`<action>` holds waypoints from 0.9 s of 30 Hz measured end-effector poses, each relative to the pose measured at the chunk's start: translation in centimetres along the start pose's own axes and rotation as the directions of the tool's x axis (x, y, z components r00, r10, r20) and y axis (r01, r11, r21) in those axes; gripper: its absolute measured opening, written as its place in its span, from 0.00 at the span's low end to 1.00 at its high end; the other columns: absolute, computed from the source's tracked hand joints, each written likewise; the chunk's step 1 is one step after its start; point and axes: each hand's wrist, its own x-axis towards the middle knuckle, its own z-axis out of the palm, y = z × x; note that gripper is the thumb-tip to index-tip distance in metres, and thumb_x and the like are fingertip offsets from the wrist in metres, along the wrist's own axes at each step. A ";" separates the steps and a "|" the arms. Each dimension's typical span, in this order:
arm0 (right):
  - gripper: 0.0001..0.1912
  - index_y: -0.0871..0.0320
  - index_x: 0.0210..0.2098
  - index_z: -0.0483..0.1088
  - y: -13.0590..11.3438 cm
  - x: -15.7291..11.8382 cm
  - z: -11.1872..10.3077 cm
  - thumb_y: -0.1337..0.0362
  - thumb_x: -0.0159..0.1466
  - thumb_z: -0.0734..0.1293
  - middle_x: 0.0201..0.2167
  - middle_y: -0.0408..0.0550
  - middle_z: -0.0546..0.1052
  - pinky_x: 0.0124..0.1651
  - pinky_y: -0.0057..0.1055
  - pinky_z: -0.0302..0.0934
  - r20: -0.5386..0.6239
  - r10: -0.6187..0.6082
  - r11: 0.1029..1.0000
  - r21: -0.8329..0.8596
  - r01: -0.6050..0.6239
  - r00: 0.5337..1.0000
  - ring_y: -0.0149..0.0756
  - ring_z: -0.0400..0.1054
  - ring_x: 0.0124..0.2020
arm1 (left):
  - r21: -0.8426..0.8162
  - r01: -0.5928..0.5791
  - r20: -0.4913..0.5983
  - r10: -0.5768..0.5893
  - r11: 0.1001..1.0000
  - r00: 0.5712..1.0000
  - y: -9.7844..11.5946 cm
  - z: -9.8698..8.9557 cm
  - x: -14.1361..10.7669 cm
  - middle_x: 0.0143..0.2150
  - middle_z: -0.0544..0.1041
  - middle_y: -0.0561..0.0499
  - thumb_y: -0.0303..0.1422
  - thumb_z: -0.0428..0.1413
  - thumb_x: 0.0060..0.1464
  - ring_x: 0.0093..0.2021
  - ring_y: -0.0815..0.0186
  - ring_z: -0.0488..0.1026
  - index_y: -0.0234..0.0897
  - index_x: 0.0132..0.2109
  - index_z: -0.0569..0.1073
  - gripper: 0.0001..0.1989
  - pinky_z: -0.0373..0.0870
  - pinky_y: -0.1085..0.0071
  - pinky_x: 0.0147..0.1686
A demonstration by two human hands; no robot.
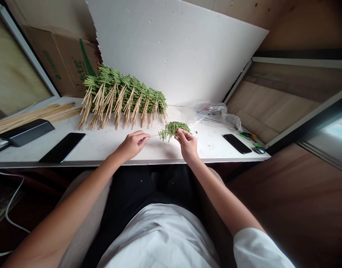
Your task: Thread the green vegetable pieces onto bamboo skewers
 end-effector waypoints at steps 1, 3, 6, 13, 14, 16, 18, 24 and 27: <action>0.25 0.53 0.41 0.83 0.0 0.0 0.0 0.43 0.53 0.83 0.42 0.48 0.86 0.55 0.39 0.76 -0.002 -0.003 1.000 -0.002 0.003 1.000 0.45 0.79 0.53 | -0.001 -0.001 0.000 0.001 1.000 1.000 0.0 0.0 0.0 0.39 0.80 0.47 0.32 0.53 0.72 0.30 0.67 0.70 0.36 0.51 0.83 0.13 0.72 0.69 0.37; 0.26 0.53 0.41 0.83 0.1 -0.1 0.0 0.42 0.52 0.83 0.42 0.48 0.86 0.56 0.40 0.76 -0.008 -0.008 1.000 -0.009 0.008 1.000 0.46 0.79 0.54 | 0.000 -0.002 0.000 0.002 1.000 1.000 0.0 0.1 0.0 0.39 0.80 0.47 0.32 0.53 0.72 0.30 0.67 0.71 0.36 0.51 0.83 0.13 0.72 0.69 0.37; 0.27 0.54 0.41 0.83 0.2 -0.3 0.1 0.42 0.52 0.83 0.43 0.49 0.86 0.57 0.41 0.76 -0.018 -0.012 1.000 -0.022 0.012 1.000 0.47 0.80 0.53 | 0.001 0.001 -0.002 -0.001 1.000 1.000 0.1 0.2 0.0 0.40 0.81 0.46 0.32 0.53 0.72 0.30 0.67 0.71 0.36 0.50 0.83 0.13 0.73 0.69 0.37; 0.26 0.53 0.43 0.83 -0.1 -0.4 0.3 0.42 0.54 0.82 0.44 0.49 0.86 0.60 0.44 0.76 0.002 -0.037 0.999 -0.017 0.037 0.999 0.47 0.80 0.55 | -0.031 0.021 0.027 -0.020 0.999 0.999 0.0 0.4 -0.2 0.43 0.82 0.45 0.33 0.52 0.73 0.36 0.65 0.77 0.36 0.52 0.83 0.14 0.75 0.69 0.39; 0.26 0.53 0.43 0.83 -0.1 -0.4 0.3 0.42 0.54 0.82 0.45 0.49 0.86 0.61 0.44 0.75 0.007 -0.042 0.999 -0.013 0.042 0.999 0.47 0.80 0.55 | -0.034 0.018 0.031 -0.017 0.999 0.999 -0.1 0.4 -0.3 0.44 0.82 0.44 0.33 0.52 0.73 0.38 0.63 0.78 0.36 0.52 0.83 0.14 0.75 0.68 0.40; 0.25 0.53 0.43 0.83 -0.2 -0.5 0.3 0.43 0.55 0.82 0.45 0.48 0.86 0.62 0.43 0.74 0.016 -0.048 0.999 -0.001 0.048 0.999 0.46 0.80 0.55 | -0.031 0.010 0.038 -0.009 0.999 0.999 -0.3 0.5 -0.3 0.45 0.83 0.43 0.33 0.51 0.74 0.42 0.62 0.80 0.36 0.53 0.82 0.15 0.76 0.68 0.42; 0.24 0.54 0.42 0.83 -0.2 -0.6 0.4 0.43 0.55 0.82 0.46 0.49 0.86 0.63 0.43 0.74 0.018 -0.046 0.999 0.003 0.046 0.999 0.46 0.80 0.55 | -0.020 0.006 0.038 -0.005 1.000 0.999 -0.4 0.6 -0.3 0.46 0.82 0.43 0.33 0.51 0.74 0.42 0.62 0.80 0.35 0.53 0.82 0.15 0.76 0.68 0.43; 0.25 0.54 0.40 0.82 -0.1 -0.8 0.5 0.42 0.54 0.82 0.46 0.50 0.86 0.63 0.45 0.74 0.007 -0.025 1.000 -0.004 0.025 1.000 0.48 0.79 0.56 | 0.009 -0.023 0.028 0.023 1.000 0.999 -0.2 0.4 -0.4 0.46 0.82 0.43 0.32 0.51 0.74 0.43 0.61 0.80 0.36 0.55 0.81 0.15 0.77 0.66 0.46; 0.25 0.54 0.40 0.82 0.2 -0.9 0.5 0.42 0.55 0.82 0.46 0.50 0.86 0.64 0.46 0.74 0.003 -0.024 1.000 0.001 0.024 1.000 0.47 0.80 0.55 | 0.017 -0.044 0.026 0.044 0.999 0.999 -0.1 0.2 -0.3 0.48 0.82 0.42 0.31 0.51 0.74 0.46 0.60 0.81 0.37 0.56 0.81 0.15 0.77 0.65 0.48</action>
